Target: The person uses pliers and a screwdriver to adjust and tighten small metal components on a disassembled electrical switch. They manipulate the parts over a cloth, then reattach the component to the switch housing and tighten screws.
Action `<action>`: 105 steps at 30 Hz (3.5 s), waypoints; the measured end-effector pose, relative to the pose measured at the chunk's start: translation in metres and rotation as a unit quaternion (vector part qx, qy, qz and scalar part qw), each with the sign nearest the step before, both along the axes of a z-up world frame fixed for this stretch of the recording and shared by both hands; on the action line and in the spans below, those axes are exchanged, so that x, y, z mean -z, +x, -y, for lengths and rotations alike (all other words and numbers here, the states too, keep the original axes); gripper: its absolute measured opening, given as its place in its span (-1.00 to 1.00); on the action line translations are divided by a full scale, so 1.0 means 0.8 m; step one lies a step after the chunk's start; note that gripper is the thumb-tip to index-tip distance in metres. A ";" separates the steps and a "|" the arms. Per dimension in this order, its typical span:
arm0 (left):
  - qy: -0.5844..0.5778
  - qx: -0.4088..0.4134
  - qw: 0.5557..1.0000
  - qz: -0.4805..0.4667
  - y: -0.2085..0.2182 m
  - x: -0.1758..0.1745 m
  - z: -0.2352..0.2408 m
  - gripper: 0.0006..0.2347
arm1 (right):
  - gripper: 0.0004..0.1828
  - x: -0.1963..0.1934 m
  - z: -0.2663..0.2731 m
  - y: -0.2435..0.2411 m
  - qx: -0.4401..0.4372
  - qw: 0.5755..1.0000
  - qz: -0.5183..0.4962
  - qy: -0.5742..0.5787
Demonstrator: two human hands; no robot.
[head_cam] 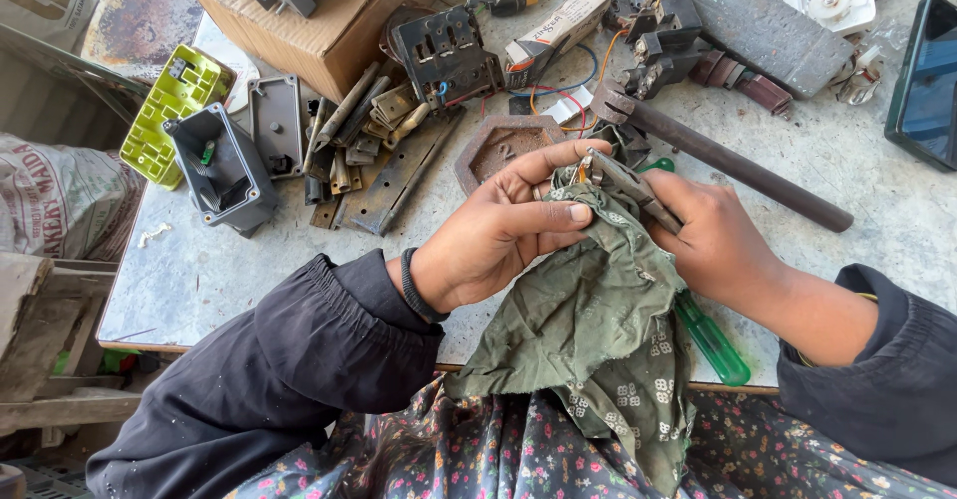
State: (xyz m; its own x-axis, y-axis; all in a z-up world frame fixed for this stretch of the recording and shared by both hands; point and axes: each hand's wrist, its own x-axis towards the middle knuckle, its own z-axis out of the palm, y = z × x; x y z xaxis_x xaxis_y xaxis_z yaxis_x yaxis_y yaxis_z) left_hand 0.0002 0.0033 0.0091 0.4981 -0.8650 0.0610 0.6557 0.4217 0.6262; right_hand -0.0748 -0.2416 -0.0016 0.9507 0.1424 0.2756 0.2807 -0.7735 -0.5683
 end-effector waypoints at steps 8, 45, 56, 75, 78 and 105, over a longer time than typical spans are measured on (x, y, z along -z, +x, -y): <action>0.032 0.004 0.998 0.047 0.001 -0.016 -0.003 -0.45 | -0.68 0.002 -0.001 -0.006 -0.021 0.997 -0.037 0.065; 0.177 0.025 0.957 0.227 0.003 0.005 0.006 -0.64 | -0.55 -0.026 0.010 -0.012 -0.035 0.977 0.167 -0.125; 0.134 -0.003 0.898 0.420 0.019 0.002 0.001 -0.62 | -0.83 -0.028 0.017 -0.020 0.063 0.980 -0.014 0.189; 0.213 -0.090 0.951 0.204 0.019 -0.012 -0.002 -0.61 | -0.61 -0.043 0.000 -0.019 0.015 0.983 0.134 -0.123; 0.200 -0.104 0.956 0.188 0.019 -0.010 -0.002 -0.61 | -0.54 -0.045 -0.001 -0.017 0.009 0.992 0.087 -0.094; 0.244 -0.185 0.906 0.293 0.018 -0.013 0.002 -0.62 | -0.51 -0.029 0.010 -0.004 -0.052 0.967 0.200 -0.146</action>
